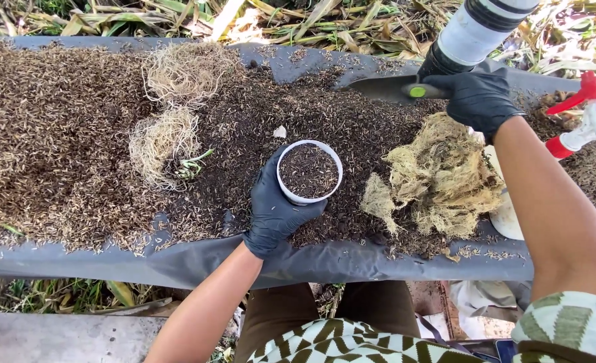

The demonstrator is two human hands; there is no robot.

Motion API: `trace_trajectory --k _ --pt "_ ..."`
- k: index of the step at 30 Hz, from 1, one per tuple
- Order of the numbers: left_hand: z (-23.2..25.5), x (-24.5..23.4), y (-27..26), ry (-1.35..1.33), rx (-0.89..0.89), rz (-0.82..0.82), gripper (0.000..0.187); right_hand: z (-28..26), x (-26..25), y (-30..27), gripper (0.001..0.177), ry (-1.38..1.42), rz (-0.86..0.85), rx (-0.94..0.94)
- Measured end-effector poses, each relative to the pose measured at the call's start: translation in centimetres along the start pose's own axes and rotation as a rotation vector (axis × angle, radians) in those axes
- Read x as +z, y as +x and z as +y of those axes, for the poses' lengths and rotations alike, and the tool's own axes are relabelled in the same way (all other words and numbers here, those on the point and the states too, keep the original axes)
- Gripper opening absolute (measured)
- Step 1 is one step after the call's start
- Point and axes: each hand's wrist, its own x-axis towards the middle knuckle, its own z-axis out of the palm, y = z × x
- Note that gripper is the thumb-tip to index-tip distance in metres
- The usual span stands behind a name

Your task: The person fills a white plastic cup with soil using a small hand trowel. They then tear a piece of fibrous material, likely sphagnum moss, and place it into the cup. The person continues to add more soil to the cup, pressing it down with the trowel to compact the mixture.

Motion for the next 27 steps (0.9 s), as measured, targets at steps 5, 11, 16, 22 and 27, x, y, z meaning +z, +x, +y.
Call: trace_trajectory --k 5,11,16,22,27 --pt "-0.6 0.4 0.0 -0.432 -0.058 0.048 0.102 -4.3 -3.7 -1.0 0.069 0.424 -0.138 -0.016" --pt "-0.9 0.5 0.2 -0.455 -0.047 0.054 0.103 -1.6 1.5 2.6 0.073 0.395 0.051 -0.15" --pt "-2.0 0.8 0.1 -0.435 -0.035 0.044 0.102 -4.2 -4.0 -6.1 0.073 0.548 0.093 -0.127" --pt "0.1 0.3 -0.1 -0.006 0.025 0.018 0.098 -0.2 -1.8 -9.8 0.074 0.003 0.361 -0.182" --pt "-0.3 0.5 -0.1 0.027 0.043 0.029 0.101 1.8 -1.2 -8.8 0.075 -0.228 0.547 -0.147"
